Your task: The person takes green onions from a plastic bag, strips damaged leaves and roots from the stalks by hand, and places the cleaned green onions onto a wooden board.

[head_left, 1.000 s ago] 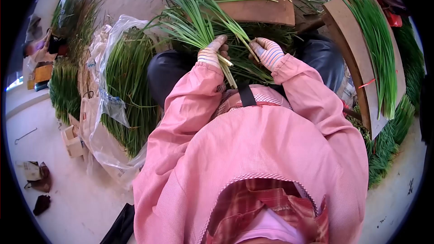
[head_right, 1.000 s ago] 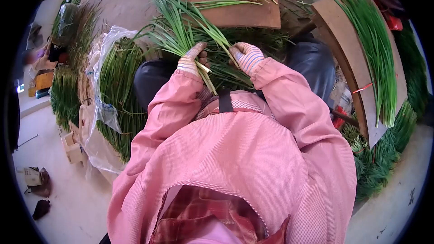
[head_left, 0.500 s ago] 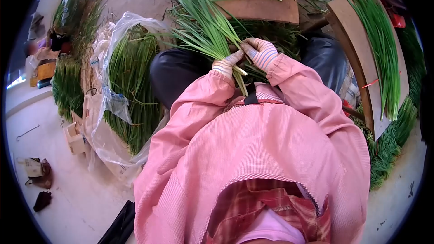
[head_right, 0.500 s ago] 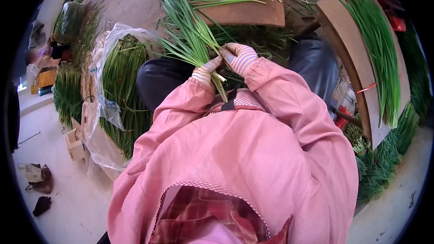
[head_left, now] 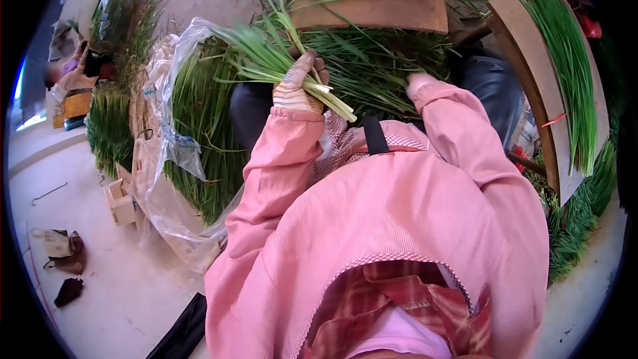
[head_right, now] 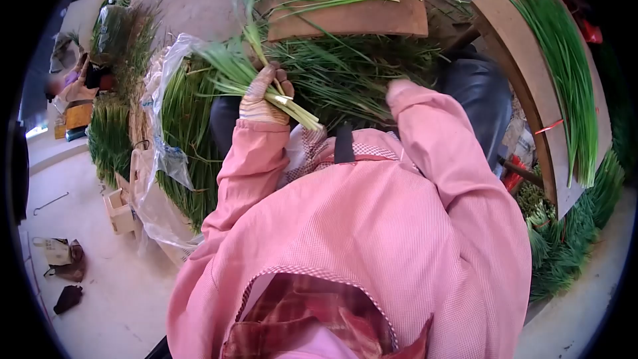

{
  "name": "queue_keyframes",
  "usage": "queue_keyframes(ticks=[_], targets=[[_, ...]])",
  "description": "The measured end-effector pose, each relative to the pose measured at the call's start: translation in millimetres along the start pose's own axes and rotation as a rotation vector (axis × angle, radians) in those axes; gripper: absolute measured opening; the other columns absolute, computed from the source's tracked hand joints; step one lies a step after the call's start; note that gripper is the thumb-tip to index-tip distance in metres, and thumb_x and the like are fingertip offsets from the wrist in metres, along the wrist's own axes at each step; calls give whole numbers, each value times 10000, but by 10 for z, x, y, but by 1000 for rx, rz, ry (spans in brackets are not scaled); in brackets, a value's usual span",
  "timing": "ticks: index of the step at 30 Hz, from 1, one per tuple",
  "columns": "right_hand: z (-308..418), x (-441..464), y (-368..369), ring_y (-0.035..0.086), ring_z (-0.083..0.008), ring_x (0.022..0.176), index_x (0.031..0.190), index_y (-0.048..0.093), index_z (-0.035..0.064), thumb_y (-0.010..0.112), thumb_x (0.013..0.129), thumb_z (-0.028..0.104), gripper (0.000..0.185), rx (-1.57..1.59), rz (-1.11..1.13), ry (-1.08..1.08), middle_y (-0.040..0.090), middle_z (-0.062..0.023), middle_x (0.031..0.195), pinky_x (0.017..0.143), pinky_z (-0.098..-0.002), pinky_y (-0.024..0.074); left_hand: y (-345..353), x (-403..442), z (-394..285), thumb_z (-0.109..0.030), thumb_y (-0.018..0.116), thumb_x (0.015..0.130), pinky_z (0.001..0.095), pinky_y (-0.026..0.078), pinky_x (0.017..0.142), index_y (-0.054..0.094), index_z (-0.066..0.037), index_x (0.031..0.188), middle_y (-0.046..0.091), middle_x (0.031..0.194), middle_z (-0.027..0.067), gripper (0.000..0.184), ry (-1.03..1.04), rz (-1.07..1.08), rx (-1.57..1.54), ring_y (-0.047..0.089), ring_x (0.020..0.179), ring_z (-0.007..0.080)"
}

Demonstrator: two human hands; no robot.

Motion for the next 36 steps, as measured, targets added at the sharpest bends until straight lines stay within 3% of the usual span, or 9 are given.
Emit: queue_keyframes(ticks=[3,7,11,14,22,29,32,33,36], targets=[[39,-110,86,554,-324,873,975,575,56,490,752,345,375,-68,167,23,576,-190,928,746,-382,439,83,-47,-224,-50,658,687,265,465,503,541,-70,874,553,743,54,221,128,20,122,547,628,145],[608,-735,-1088,570,-291,826,937,557,20,516,757,352,379,127,-259,-152,585,-183,832,726,-358,442,192,43,154,-20,662,671,273,443,503,520,-76,837,535,699,52,225,55,100,162,537,609,159],[830,-792,-1530,538,-149,722,944,532,-27,627,740,252,359,992,-415,-349,586,-91,802,655,-277,453,323,201,678,60,647,647,294,449,480,504,-55,826,539,697,83,256,55,190,120,533,580,198],[899,-658,-1446,525,-104,733,931,553,-7,649,729,135,265,1626,-233,-198,578,-34,822,660,-241,444,204,416,1104,46,663,648,294,449,484,470,-45,864,536,688,93,303,-54,120,376,538,571,205],[875,-717,-1346,503,-60,566,928,599,43,663,726,163,244,1324,54,-376,589,14,712,496,-208,408,152,163,706,-316,682,697,253,384,420,497,-100,816,476,614,-1,308,-183,109,154,441,489,120],[825,-510,-1158,500,-66,616,887,578,8,660,722,133,223,1553,-79,-259,584,-2,704,541,-214,416,262,258,475,-149,665,689,264,370,365,526,-59,699,479,521,49,166,4,5,316,446,409,162],[826,-453,-1171,567,-192,639,887,590,13,634,651,214,313,993,-340,-298,606,-125,733,625,-300,447,267,214,343,-103,683,666,269,362,343,534,-45,712,506,545,50,166,123,-21,306,458,400,163],[861,-472,-1165,541,-145,628,845,585,9,632,682,188,246,850,-313,-231,599,-68,708,604,-289,441,235,228,314,-103,683,666,269,362,343,534,-45,712,506,545,50,166,125,-29,305,458,400,163],[787,-414,-889,574,-283,734,881,587,24,567,708,303,329,265,-197,-208,603,-140,790,672,-341,449,200,260,-44,-79,669,683,260,367,340,524,-58,758,495,549,47,165,271,41,137,451,399,155]])
Point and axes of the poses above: each hand's wrist, its own x-axis towards the middle knuckle, its own y-axis out of the palm, z = x × y, the point moved 8 cm from there along x, towards the middle knuckle
